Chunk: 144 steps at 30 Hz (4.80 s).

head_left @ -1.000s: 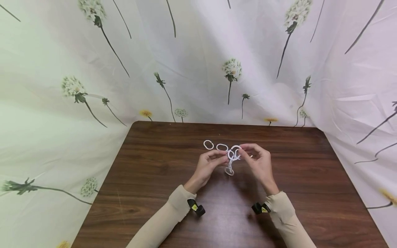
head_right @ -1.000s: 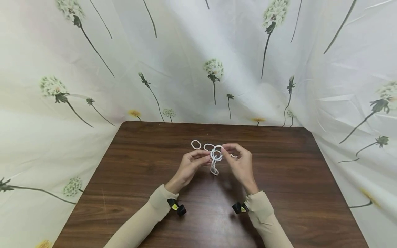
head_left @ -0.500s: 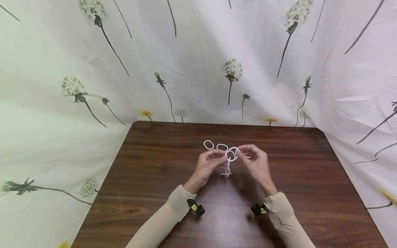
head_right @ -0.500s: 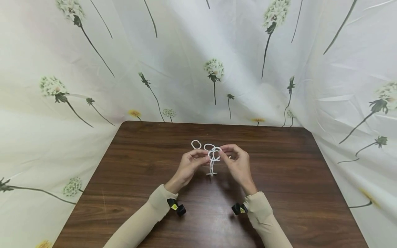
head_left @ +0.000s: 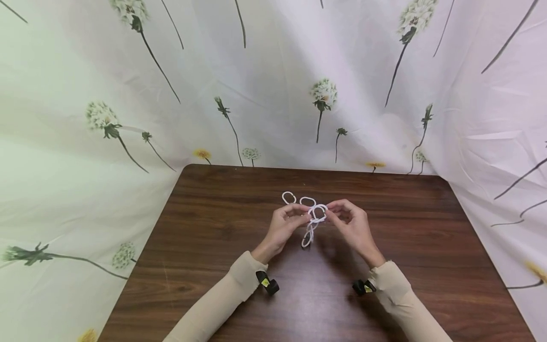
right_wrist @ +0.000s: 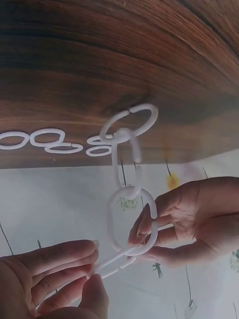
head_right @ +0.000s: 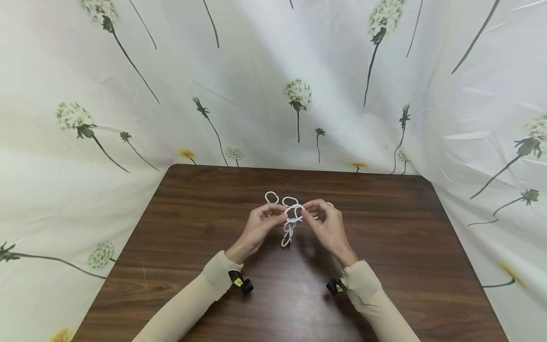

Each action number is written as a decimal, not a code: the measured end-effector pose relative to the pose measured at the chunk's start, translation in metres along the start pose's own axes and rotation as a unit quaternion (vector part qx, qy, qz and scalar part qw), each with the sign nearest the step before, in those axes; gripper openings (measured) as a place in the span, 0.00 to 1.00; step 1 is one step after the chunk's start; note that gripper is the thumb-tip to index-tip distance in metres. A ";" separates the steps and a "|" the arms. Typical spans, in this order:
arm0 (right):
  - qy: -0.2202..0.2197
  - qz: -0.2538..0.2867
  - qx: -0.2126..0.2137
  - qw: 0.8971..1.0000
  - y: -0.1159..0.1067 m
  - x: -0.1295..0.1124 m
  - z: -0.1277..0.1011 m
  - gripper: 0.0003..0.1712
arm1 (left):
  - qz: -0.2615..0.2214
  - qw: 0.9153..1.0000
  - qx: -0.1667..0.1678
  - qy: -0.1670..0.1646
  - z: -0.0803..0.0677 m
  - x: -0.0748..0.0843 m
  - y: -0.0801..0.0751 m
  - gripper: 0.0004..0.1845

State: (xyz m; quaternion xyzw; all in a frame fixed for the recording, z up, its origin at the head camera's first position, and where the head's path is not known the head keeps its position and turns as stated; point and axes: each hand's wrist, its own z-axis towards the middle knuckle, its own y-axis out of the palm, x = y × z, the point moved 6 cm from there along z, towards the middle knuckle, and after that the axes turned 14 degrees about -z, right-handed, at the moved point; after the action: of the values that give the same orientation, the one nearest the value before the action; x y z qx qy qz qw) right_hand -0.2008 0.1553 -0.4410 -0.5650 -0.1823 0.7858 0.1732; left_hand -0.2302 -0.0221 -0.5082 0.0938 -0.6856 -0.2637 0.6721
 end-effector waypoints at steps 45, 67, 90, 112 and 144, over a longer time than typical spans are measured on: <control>0.078 -0.125 -0.003 0.989 -0.042 0.128 0.032 0.12 | 0.001 0.999 0.024 -0.032 -0.012 0.003 -0.018 0.16; 0.080 -0.191 -0.014 0.978 -0.039 0.170 0.038 0.17 | 0.024 0.998 -0.033 -0.050 -0.023 -0.004 0.004 0.17; 0.049 -0.235 -0.003 0.971 -0.027 0.169 0.059 0.11 | 0.038 0.998 0.053 -0.026 -0.002 -0.016 -0.029 0.20; 0.087 -0.186 -0.017 0.979 -0.041 0.171 0.045 0.14 | 0.025 0.998 0.060 -0.025 0.004 -0.017 -0.034 0.17; 0.105 -0.084 -0.092 0.987 -0.044 0.158 0.029 0.12 | 0.026 0.997 0.073 -0.031 0.013 -0.022 -0.041 0.17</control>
State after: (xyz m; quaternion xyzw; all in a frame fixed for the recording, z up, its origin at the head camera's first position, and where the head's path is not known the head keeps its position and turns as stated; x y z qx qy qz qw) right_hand -0.2731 0.2668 -0.5420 -0.6409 -0.2813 0.6845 0.2039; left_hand -0.2501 -0.0437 -0.5467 0.1164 -0.7258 -0.1983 0.6483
